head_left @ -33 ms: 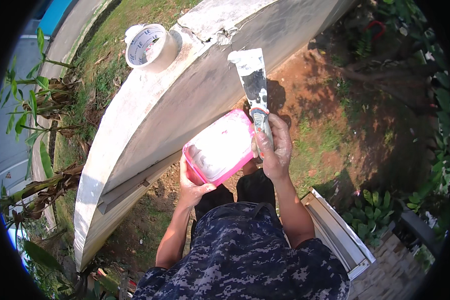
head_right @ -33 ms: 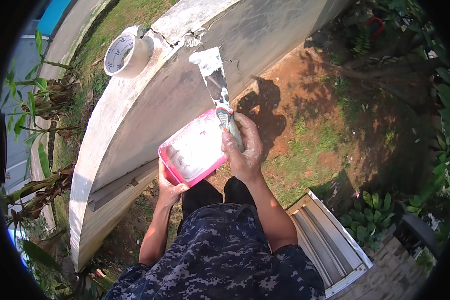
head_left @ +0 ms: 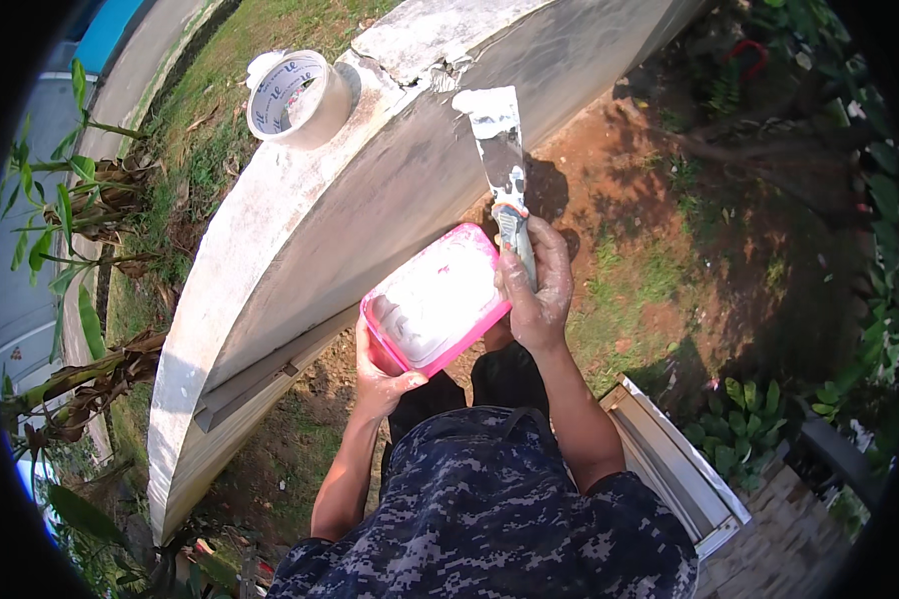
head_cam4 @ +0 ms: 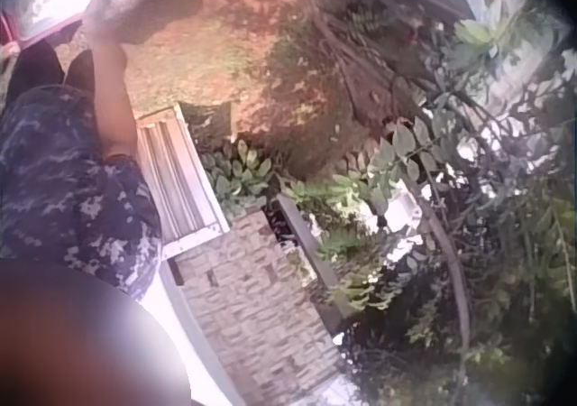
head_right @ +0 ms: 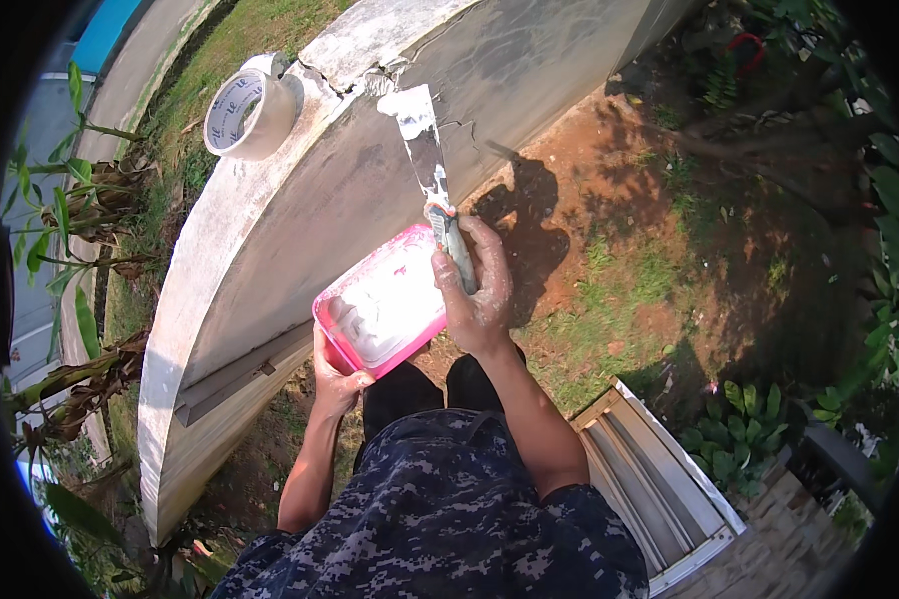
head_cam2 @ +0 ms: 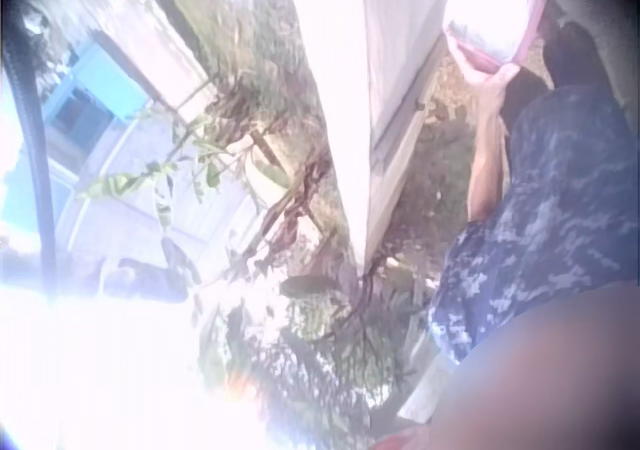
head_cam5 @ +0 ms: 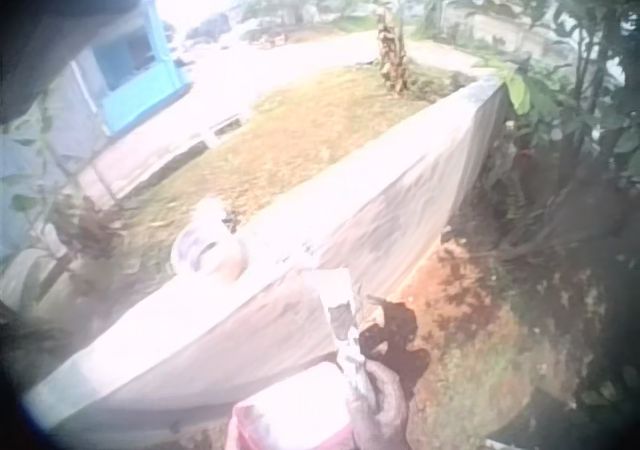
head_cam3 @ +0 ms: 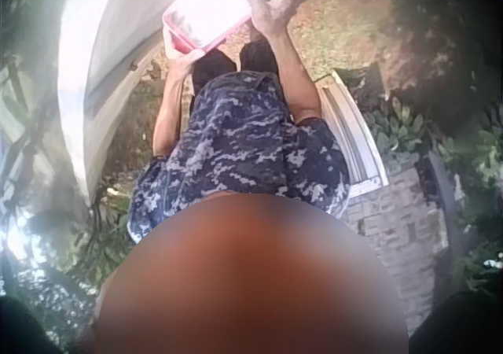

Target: The person scoops white plaster from a pink container with a trowel and applies it to a curved concrete wall, smoothing the surface along a crack. The person repeatedly reloads the trowel and continues spreading the plaster along the wall's edge.

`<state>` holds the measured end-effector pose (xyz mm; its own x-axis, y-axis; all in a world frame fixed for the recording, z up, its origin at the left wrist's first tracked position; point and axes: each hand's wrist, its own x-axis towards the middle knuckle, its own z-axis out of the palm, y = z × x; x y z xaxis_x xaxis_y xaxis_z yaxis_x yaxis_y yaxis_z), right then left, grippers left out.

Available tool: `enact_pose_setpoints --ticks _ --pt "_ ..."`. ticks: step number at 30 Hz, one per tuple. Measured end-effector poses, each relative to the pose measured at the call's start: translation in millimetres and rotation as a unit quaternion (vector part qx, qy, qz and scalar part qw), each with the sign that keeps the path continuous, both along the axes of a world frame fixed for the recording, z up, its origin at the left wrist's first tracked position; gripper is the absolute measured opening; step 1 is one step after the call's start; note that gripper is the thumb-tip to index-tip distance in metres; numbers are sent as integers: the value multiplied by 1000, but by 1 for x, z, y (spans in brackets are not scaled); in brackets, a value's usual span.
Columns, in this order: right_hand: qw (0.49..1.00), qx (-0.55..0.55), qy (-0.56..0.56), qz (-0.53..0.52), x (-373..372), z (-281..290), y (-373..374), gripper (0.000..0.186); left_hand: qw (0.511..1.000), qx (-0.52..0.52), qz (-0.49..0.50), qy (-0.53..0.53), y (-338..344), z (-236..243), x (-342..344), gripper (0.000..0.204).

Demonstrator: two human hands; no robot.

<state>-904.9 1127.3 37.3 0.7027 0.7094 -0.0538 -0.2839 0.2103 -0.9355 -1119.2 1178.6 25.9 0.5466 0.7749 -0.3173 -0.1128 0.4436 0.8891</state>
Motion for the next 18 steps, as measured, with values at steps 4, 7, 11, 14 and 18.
enact_pose_setpoints --ticks 4,7,11,14,18 --pt "944 -39 -305 -124 -2 -37 56 45 999 -11 20 30 4 -7 -19 124" --pt "901 -64 -408 -136 -9 -46 70 49 998 -21 15 62 6 -9 -37 126" --pt "866 -65 -452 -202 -21 -58 97 55 996 -34 13 84 8 -12 -57 126" --pt "866 -57 -439 -231 -27 -71 112 60 995 -42 12 91 10 -12 -67 126" --pt "865 -47 -435 -244 -32 -81 125 61 994 -33 0 102 16 -9 -78 125"
